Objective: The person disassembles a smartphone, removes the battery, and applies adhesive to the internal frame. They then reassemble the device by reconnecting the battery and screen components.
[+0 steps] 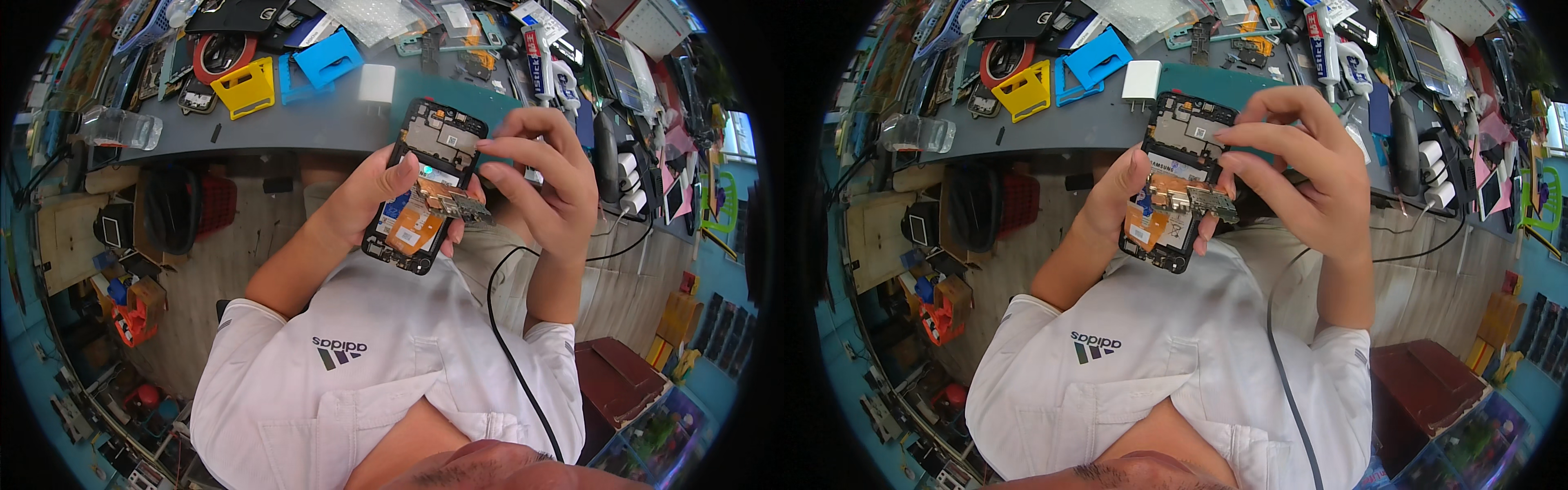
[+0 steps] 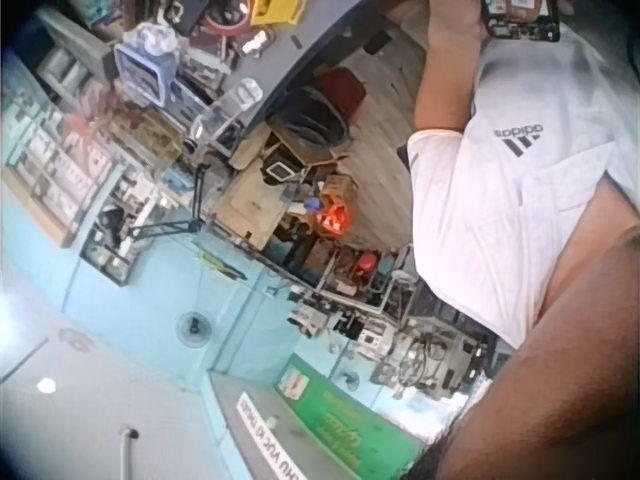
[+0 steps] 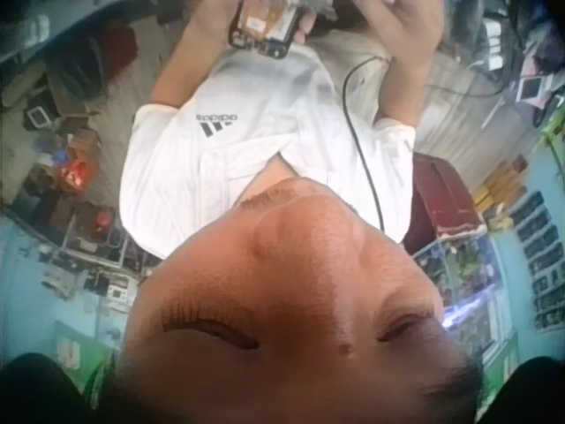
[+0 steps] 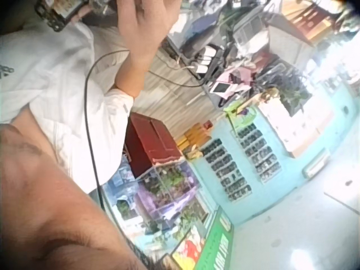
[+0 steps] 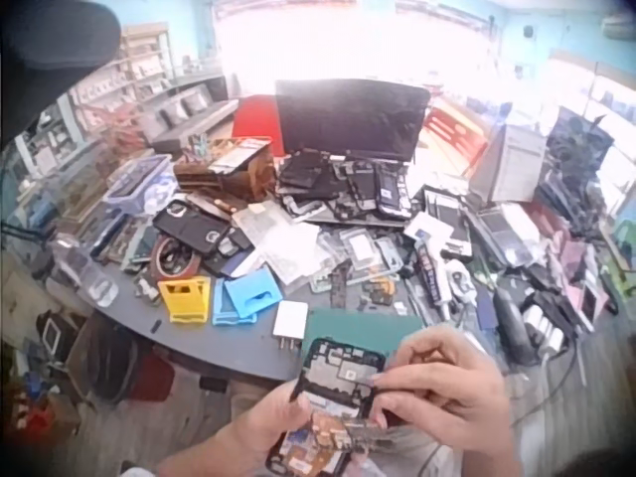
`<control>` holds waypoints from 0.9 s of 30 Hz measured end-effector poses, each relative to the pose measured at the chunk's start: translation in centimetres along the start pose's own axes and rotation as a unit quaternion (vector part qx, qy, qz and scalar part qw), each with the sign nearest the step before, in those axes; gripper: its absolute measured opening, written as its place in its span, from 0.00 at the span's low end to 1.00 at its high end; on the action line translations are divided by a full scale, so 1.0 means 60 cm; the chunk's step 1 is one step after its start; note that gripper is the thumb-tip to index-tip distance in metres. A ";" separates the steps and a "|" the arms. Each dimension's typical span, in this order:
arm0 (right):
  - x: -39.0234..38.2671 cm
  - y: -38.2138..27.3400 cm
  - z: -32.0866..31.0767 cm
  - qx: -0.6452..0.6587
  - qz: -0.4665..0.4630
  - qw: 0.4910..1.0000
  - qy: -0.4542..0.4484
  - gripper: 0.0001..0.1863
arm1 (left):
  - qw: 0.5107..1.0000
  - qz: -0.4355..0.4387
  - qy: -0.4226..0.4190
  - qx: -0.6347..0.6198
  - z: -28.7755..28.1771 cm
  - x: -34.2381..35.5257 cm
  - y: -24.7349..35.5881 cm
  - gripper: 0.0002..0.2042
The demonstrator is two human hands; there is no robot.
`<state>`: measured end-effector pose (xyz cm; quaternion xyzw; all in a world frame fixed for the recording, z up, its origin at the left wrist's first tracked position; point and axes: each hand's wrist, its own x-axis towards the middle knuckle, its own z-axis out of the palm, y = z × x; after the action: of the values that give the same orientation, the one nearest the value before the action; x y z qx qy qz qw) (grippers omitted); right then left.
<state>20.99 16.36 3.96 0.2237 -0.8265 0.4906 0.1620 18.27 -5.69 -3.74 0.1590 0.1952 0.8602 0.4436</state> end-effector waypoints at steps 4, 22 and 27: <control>0.008 -0.008 -0.007 -0.071 -0.006 0.995 -0.067 0.14 | 0.994 -0.011 0.046 0.099 0.014 -0.010 0.004 0.41; 0.009 -0.023 -0.005 -0.137 -0.055 0.982 -0.116 0.13 | 0.962 0.045 0.082 0.258 -0.001 -0.027 -0.003 0.41; 0.011 -0.020 -0.002 -0.159 -0.104 0.974 -0.122 0.14 | 0.957 0.049 0.088 0.271 0.000 -0.029 -0.001 0.40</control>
<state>21.07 15.86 5.21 0.3375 -0.8797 0.3027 0.1437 19.29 -7.12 -3.92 0.2059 0.4513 0.8063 0.3223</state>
